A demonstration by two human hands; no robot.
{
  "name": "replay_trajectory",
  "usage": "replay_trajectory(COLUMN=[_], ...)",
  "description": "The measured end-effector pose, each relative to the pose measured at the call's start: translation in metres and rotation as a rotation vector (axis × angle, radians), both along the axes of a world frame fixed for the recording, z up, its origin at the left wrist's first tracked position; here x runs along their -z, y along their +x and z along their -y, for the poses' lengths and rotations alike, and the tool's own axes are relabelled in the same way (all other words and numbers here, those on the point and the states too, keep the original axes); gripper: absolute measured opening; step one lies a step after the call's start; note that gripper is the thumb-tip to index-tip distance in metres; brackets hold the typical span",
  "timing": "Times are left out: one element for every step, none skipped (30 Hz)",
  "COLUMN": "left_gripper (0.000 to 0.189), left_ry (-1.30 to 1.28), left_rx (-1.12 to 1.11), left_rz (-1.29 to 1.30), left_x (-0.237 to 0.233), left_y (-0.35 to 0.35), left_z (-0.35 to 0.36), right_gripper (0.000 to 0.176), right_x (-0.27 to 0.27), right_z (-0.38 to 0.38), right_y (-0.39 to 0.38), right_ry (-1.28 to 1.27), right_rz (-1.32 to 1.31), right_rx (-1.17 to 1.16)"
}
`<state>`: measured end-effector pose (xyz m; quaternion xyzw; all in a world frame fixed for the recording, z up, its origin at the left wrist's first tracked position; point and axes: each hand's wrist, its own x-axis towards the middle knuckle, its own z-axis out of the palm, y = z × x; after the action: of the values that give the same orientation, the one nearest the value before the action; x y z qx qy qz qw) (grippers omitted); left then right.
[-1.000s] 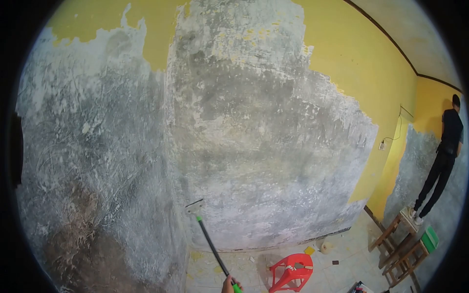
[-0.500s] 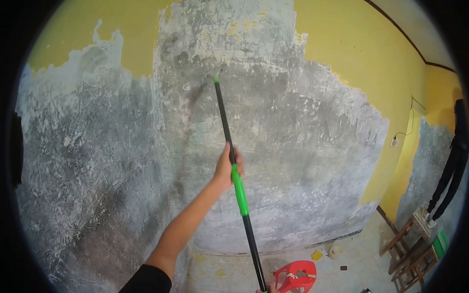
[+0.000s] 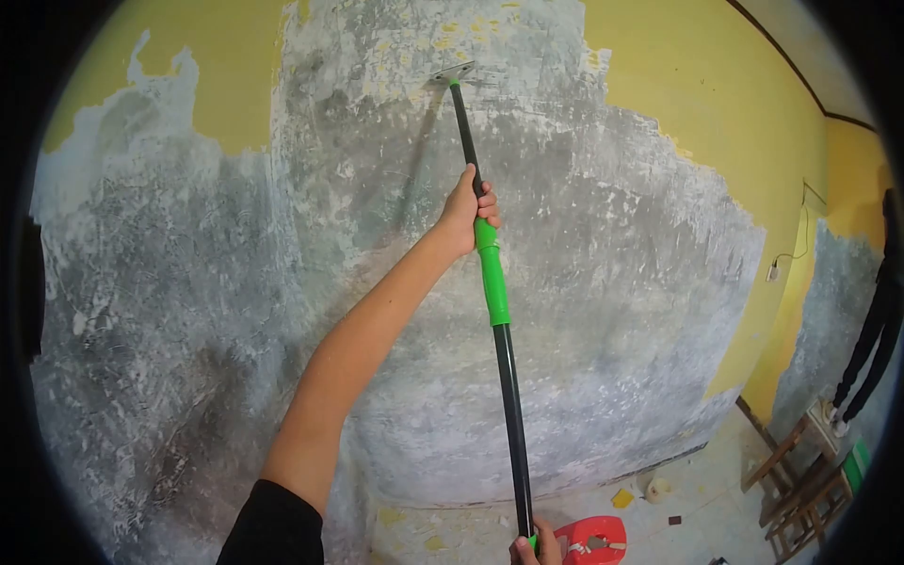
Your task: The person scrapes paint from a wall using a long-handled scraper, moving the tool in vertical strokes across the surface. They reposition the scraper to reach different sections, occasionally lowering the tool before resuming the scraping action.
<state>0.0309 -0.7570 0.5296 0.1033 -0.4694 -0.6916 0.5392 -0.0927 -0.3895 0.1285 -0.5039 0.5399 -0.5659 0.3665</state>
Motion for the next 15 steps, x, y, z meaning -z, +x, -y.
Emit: replay_trajectory(left_gripper=[0.044,0.044,0.044,0.044,0.044,0.044,0.045,0.045,0.045,0.045,0.045,0.045,0.046,0.046,0.047], left_ry=[-0.003,-0.005,-0.019,-0.034,-0.052,-0.068,-0.078,-0.086,-0.088,-0.090,-0.094,-0.112,-0.115,-0.122,-0.125], left_rx=[0.004,-0.006,-0.024,-0.046,-0.072,-0.074,-0.078,-0.082,-0.098,-0.115,-0.137,-0.165,-0.188,-0.211,-0.234], left_rz=[0.003,0.011,0.009,0.010,0.012,0.016,0.018,0.020,0.032,0.044,0.052,0.073,0.085,0.094,0.106], left_x=[-0.003,-0.005,-0.005,-0.005,-0.007,-0.009,-0.010,-0.009,-0.009,-0.008,-0.008,-0.006,-0.004,-0.004,-0.004], left_y=[-0.004,-0.007,-0.011,-0.015,-0.017,-0.018,-0.019,-0.020,-0.021,-0.022,-0.022,-0.023,-0.024,-0.025,-0.027], left_z=[0.008,0.010,0.011,0.011,0.013,0.016,0.019,0.021,0.024,0.026,0.029,0.031,0.032,0.036,0.037], right_gripper=[0.025,0.025,0.026,0.027,0.028,0.030,0.031,0.033,0.033,0.033,0.034,0.042,0.045,0.047,0.050], right_x=[0.015,0.016,0.017,0.018,0.008,-0.011,-0.027,-0.035,-0.035,-0.031,-0.031,-0.038,-0.021,0.007,0.006], right_z=[0.012,0.019,0.023,0.026,0.027,0.024,0.025,0.031,0.039,0.049,0.057,0.062,0.068,0.081,0.086], right_y=[-0.012,-0.018,-0.023,-0.027,-0.027,-0.025,-0.024,-0.019,-0.021,-0.026,-0.032,-0.036,-0.043,-0.052,-0.051], right_ry=[-0.027,-0.046,-0.062,-0.080,-0.031,0.019,0.075,0.051,0.066,0.082,0.095,0.137,0.161,0.183,0.209], right_rz=[-0.179,-0.141,-0.097,-0.049,0.085,0.219,0.351,0.388,0.379,0.370,0.356,0.327,0.347,0.364,0.383], right_rx=[0.060,0.053,0.044,0.032,-0.033,-0.099,-0.166,-0.155,-0.194,-0.235,-0.281,-0.338,-0.353,-0.368,-0.381])
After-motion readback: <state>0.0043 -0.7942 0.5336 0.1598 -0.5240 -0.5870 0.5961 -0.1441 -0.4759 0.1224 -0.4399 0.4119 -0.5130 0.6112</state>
